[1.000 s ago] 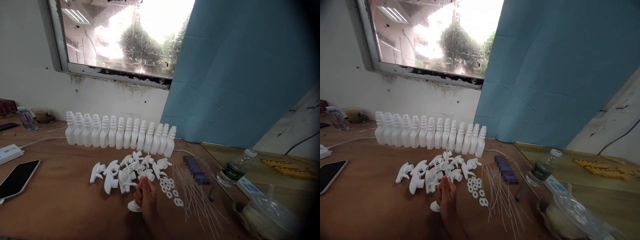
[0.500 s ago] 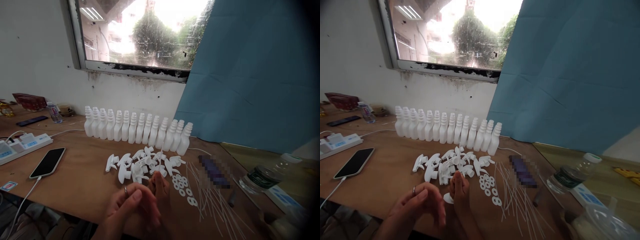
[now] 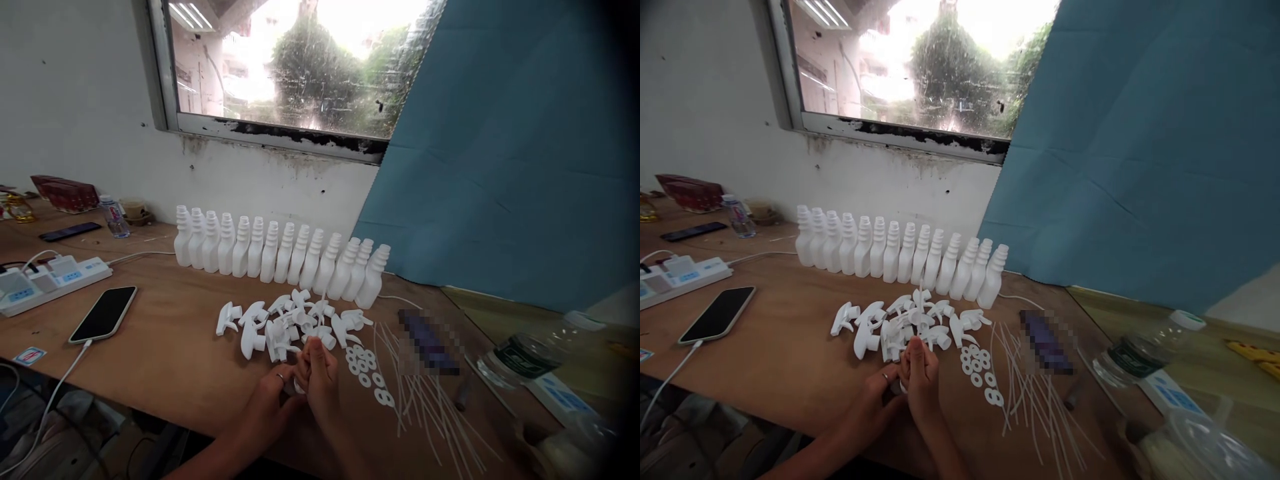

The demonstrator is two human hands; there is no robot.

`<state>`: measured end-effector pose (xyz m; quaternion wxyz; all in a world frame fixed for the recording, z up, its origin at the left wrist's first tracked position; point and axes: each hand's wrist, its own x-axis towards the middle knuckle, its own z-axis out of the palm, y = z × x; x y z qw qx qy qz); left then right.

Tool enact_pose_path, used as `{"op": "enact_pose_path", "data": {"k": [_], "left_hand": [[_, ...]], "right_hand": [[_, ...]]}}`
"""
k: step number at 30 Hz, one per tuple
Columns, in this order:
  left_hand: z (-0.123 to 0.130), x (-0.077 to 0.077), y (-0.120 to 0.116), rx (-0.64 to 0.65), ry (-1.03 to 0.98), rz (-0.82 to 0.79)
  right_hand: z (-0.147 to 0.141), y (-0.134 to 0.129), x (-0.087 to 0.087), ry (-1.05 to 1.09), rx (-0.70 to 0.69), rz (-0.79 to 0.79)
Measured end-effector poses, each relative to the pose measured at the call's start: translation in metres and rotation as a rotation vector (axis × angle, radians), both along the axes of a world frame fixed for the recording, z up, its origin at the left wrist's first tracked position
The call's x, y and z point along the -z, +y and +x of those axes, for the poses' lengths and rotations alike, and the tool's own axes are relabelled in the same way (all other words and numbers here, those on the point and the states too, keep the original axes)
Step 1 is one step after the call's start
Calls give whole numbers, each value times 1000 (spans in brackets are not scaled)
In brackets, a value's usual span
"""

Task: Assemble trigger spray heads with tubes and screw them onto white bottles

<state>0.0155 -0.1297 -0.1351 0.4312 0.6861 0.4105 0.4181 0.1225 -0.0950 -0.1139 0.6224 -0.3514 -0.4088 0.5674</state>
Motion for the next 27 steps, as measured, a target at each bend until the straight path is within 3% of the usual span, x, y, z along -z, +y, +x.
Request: {"op": "enact_pose_path", "data": {"k": [7,13,16,19,22,24,27], "left_hand": [[0,12,6,15,2,60],[2,26,10,-18,-69,85],[3,23,8,-40,-45,79],[-1,15,3,-24,40,78],[-27,0,8,12,182,185],[-62,-12,20,-140,301,309],[-141,-27,46,-689,531,431]], "right_hand": [[2,3,3,13,-2,-14],[-8,-5,3,-287,-32,169],[-9,-8,2,-258,-33,166],[-5,-6,3,-84,-69,72],[-1,-4,2,45,-72,36],[0,-3,1,57,-67,54],[0,-3,0,47,-88,55]]}}
